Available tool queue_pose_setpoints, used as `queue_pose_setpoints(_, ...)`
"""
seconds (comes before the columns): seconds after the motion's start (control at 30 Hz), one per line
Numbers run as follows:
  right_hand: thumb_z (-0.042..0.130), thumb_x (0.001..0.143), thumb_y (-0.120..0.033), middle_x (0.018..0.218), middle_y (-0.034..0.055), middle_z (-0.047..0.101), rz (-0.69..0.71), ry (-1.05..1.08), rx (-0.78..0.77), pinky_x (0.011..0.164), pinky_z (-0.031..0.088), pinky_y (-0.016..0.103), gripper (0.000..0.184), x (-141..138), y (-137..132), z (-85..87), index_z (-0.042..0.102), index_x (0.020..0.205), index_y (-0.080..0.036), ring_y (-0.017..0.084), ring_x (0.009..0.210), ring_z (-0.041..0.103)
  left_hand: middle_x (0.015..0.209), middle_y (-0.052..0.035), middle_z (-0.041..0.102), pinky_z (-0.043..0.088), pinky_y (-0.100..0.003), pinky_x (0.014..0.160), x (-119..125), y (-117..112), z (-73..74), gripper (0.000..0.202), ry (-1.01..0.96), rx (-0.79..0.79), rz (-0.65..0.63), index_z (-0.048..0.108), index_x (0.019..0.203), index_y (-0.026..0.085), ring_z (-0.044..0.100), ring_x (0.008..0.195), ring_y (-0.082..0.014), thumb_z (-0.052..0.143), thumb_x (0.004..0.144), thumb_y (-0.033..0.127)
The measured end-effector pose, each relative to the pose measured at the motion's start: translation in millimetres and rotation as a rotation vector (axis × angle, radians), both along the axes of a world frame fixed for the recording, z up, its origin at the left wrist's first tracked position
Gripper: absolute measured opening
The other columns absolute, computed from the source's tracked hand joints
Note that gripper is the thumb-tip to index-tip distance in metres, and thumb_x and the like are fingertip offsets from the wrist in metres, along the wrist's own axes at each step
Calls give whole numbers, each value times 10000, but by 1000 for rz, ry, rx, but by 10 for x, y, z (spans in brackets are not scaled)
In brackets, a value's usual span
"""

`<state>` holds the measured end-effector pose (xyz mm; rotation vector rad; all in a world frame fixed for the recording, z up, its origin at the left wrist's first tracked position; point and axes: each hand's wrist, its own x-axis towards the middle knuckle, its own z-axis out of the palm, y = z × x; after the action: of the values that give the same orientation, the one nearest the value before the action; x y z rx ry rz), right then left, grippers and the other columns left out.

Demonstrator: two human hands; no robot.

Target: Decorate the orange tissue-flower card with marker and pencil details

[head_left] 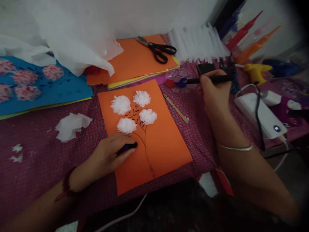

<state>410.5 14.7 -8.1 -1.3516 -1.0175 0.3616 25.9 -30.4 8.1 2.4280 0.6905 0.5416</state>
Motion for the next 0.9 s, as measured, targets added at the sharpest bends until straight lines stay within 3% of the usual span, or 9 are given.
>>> queue_pose_setpoints(0.2,692,826,-387,520,-36,525,362,280,-93,424,283,301,152,-498,-329,301,634,764,-260,126,439,439,933,-32,726,559,-242,749,16,-10,19,88,30,-11,8,627,1037,203,705,856,-164,582,962,190)
queue_pose_setpoints(0.37,728,813,-370,520,-52,515,668,293,-318,412,286,270,160,-959,-522,269,630,782,-247,111,428,430,960,-32,725,549,-252,787,14,-18,18,93,46,-29,18,630,1049,197,695,895,-169,593,964,197)
queue_pose_setpoints(0.6,687,828,-298,649,-10,572,671,107,-348,563,414,284,117,-1095,-507,171,626,761,-223,147,627,526,958,-39,709,547,-264,768,10,-19,5,82,26,-22,1,610,1049,192,684,881,-171,580,973,197)
queue_pose_setpoints(0.9,688,821,-286,633,-28,542,721,103,-354,553,379,267,111,-1141,-490,224,612,788,-212,129,618,503,970,-37,705,548,-272,786,7,-11,-13,88,24,-9,-15,596,1065,199,681,900,-174,578,979,206)
